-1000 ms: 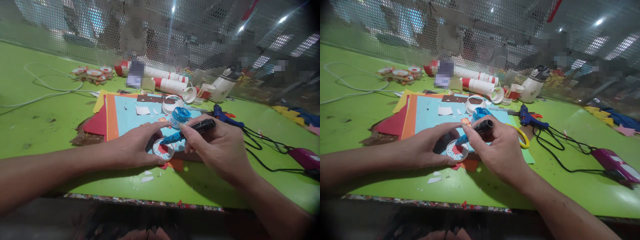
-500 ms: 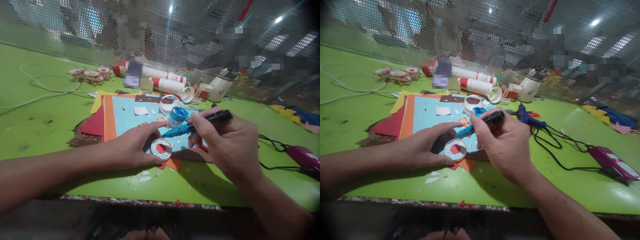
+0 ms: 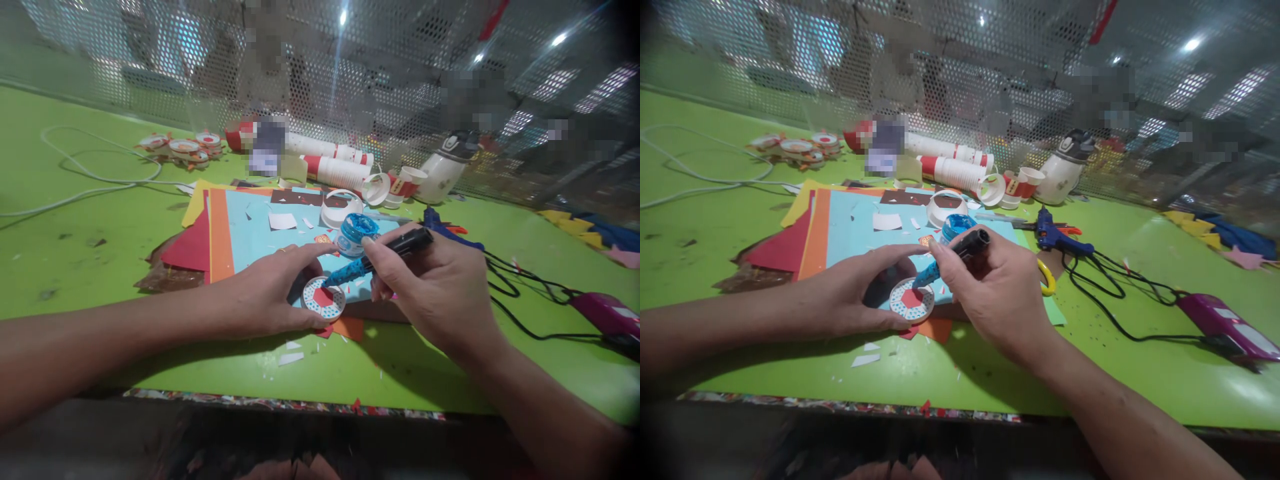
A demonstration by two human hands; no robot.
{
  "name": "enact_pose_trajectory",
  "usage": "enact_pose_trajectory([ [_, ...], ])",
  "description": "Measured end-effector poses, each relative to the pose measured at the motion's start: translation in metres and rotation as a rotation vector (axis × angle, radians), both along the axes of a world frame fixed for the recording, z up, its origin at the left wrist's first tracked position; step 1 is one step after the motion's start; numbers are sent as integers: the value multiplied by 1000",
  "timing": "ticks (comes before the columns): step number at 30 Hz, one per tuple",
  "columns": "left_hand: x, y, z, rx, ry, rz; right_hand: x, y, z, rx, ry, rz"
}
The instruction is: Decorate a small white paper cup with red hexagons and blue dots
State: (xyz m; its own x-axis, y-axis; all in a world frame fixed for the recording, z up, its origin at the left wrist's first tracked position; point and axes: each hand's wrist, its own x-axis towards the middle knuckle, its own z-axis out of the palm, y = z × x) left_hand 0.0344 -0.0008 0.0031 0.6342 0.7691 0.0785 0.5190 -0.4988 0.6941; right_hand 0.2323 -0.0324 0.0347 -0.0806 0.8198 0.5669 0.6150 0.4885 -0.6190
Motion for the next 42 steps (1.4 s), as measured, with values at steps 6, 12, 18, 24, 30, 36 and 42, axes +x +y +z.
enact_pose_trajectory([
  [6,0,1,0,-2,5,-9,0,0,0,-3,8,3],
  [12,0,1,1,-4,10,-7,-1,0,0,-6,-9,22],
  [18,0,0,2,-5,9,-3,0,0,0,-38,-5,11],
  [24,0,1,0,8,5,-8,-1,1,-1,-39,-6,10],
  [30,-1,1,0,2,5,-6,-1,-1,1,-50,4,16],
  [36,0,0,1,11,8,2,1,-4,8,22,178,-35],
  [42,0,0,2,7,-4,-6,1,-4,8,40,177,-44],
])
